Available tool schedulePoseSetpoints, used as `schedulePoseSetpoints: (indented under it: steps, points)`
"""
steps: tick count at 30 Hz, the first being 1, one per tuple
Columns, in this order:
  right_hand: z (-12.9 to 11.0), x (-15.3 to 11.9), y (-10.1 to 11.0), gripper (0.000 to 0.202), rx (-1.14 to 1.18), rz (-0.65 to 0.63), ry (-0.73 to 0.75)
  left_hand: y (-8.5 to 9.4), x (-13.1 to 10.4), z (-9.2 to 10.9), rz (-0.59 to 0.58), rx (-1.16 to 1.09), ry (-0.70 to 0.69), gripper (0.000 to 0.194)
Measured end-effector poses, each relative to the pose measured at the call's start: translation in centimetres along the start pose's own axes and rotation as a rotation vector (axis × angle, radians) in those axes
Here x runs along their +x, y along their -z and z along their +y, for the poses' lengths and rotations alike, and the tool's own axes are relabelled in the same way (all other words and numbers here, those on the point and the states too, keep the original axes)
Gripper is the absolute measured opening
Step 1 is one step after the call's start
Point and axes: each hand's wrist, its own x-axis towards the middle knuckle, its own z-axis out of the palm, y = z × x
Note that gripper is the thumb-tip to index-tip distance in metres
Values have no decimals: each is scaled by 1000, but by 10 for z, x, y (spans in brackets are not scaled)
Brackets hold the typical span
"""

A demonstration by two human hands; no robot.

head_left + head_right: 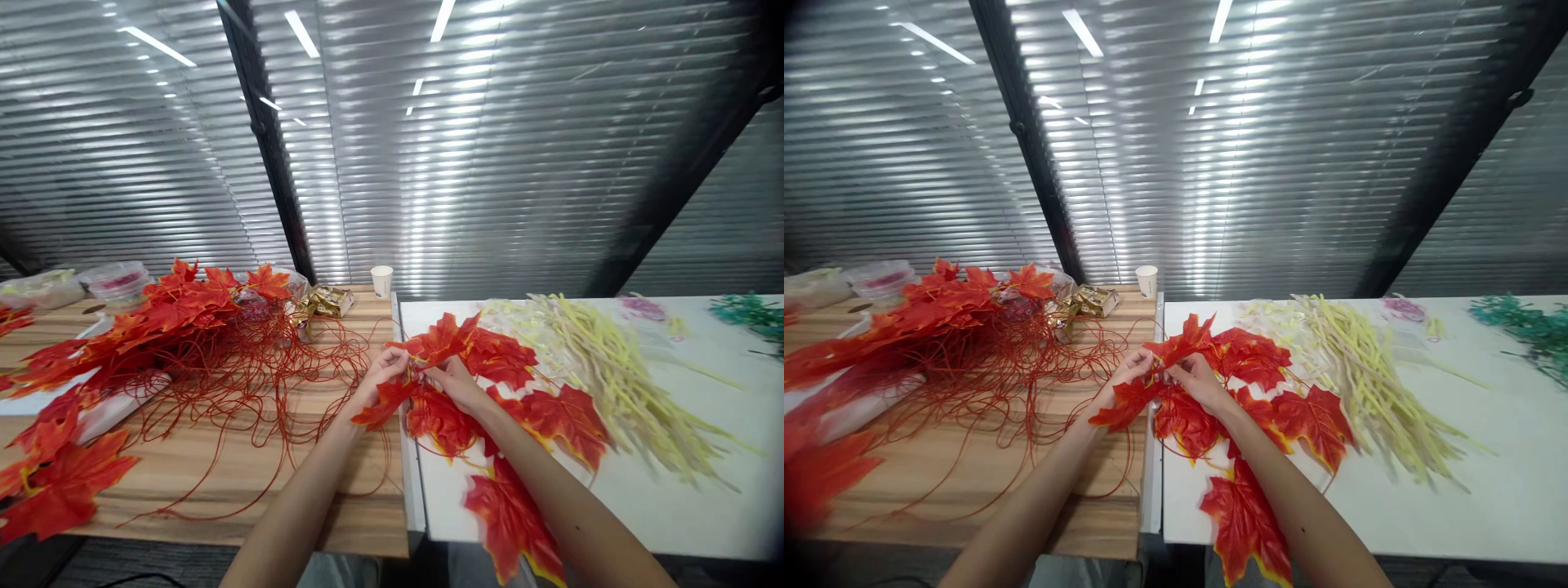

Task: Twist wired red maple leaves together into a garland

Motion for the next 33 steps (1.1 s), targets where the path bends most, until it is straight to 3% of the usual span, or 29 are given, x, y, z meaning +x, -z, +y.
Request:
schedulePoseSetpoints:
  steps: [15,29,33]
  points:
    - [-4,1,1,26,79,-62,-4,1,4,1,35,119,-60,24]
    - [1,0,0,26,181,18,-6,-7,-6,-8,12,158,-94,33]
    - [-4,0,-1,28,172,-22,25,-10,-6,-8,-2,177,-101,32]
